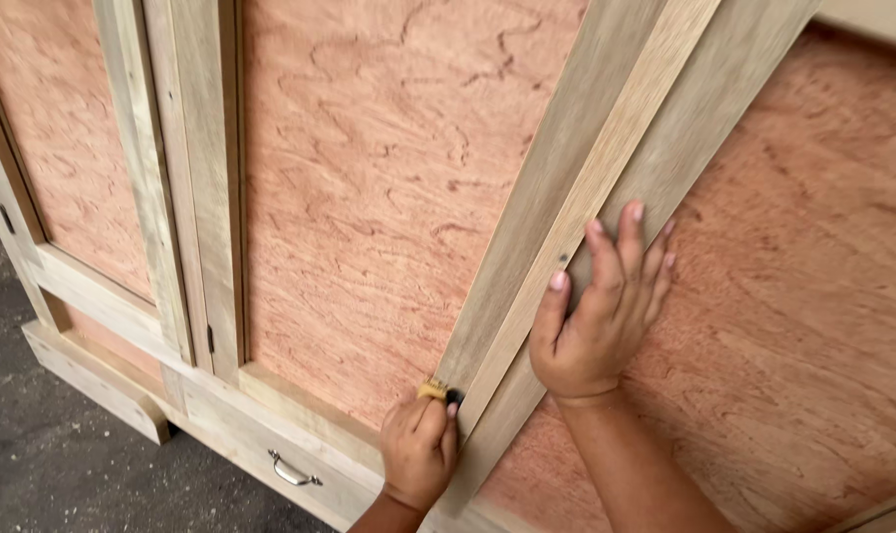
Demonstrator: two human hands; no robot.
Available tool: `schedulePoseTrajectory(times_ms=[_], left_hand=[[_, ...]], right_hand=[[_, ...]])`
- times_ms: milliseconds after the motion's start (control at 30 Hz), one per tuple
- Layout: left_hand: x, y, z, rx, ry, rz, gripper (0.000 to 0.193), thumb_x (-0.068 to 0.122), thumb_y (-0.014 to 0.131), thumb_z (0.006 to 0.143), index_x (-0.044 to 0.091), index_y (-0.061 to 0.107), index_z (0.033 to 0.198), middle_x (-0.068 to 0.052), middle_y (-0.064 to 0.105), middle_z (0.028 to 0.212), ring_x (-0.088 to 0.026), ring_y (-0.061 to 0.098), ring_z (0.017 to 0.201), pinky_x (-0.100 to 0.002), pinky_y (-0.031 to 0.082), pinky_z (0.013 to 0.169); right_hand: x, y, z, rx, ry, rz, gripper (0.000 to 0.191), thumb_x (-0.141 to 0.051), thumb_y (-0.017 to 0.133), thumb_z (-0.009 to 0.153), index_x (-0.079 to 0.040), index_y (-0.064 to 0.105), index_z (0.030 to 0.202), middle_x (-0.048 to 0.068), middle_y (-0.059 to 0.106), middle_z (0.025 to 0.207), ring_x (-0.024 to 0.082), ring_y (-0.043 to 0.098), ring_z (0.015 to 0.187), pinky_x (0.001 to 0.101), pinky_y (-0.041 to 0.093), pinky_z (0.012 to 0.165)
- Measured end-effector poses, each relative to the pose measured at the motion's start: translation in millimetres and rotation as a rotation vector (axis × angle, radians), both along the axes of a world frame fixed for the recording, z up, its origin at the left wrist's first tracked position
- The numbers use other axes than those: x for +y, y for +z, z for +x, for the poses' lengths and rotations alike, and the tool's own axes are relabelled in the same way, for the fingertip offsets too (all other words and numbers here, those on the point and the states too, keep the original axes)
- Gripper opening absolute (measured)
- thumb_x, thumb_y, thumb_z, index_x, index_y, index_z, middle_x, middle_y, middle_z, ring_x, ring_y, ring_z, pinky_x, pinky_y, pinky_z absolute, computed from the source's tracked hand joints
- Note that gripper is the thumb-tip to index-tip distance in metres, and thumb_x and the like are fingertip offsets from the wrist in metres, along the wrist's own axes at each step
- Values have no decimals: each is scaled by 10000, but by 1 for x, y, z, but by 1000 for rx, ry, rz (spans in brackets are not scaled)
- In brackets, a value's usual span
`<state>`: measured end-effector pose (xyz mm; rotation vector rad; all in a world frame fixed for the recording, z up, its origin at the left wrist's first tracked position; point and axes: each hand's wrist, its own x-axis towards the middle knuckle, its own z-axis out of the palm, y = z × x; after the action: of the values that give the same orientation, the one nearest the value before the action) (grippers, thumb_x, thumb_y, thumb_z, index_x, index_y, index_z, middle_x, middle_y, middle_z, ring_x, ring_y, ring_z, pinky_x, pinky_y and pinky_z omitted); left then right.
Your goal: The person sands the wooden frame edges and panel surfaces of a large unfinished cabinet, first sanding near the door handle and lock area, then working along the vertical stiles, drawer rail, and lower edges. They use a sanding sponge and sheets of sandpaper, steadying the cabinet with the other hand while sanding different sections.
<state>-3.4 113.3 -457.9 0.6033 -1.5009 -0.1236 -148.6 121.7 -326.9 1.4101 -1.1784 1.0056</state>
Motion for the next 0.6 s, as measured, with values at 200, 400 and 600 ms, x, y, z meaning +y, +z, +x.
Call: schedulePoseTrajectory(times_ms=[200, 400, 600], left_hand=[[-43, 210, -25, 122, 57, -359, 191, 133, 673, 971, 69, 578, 818, -114, 612, 733, -330, 579, 605, -451, 433, 585], [-68, 269, -45, 175, 28, -355, 240, 162, 633, 1023, 54, 573, 816, -113, 615, 715, -293, 581, 569, -425, 427, 541], [-41, 59, -14, -29, -43, -242, 71, 84, 687, 859, 39, 637, 838, -122, 618, 735, -317, 629, 619, -423, 491, 559]], right_hand=[[1, -1, 5, -36, 15, -7, 471, -209, 483, 1050, -46, 456, 1492, 214, 411, 1620, 498, 298, 1549, 593, 175, 1280], [-3, -4, 4, -51, 41, -8, 469, -211, 485, 1038, -38, 460, 1474, 224, 416, 1606, 514, 302, 1531, 607, 176, 1254], [-4, -3, 2, -22, 41, -18, 471, -212, 477, 1028, -36, 461, 1464, 217, 415, 1602, 521, 304, 1522, 615, 185, 1247]])
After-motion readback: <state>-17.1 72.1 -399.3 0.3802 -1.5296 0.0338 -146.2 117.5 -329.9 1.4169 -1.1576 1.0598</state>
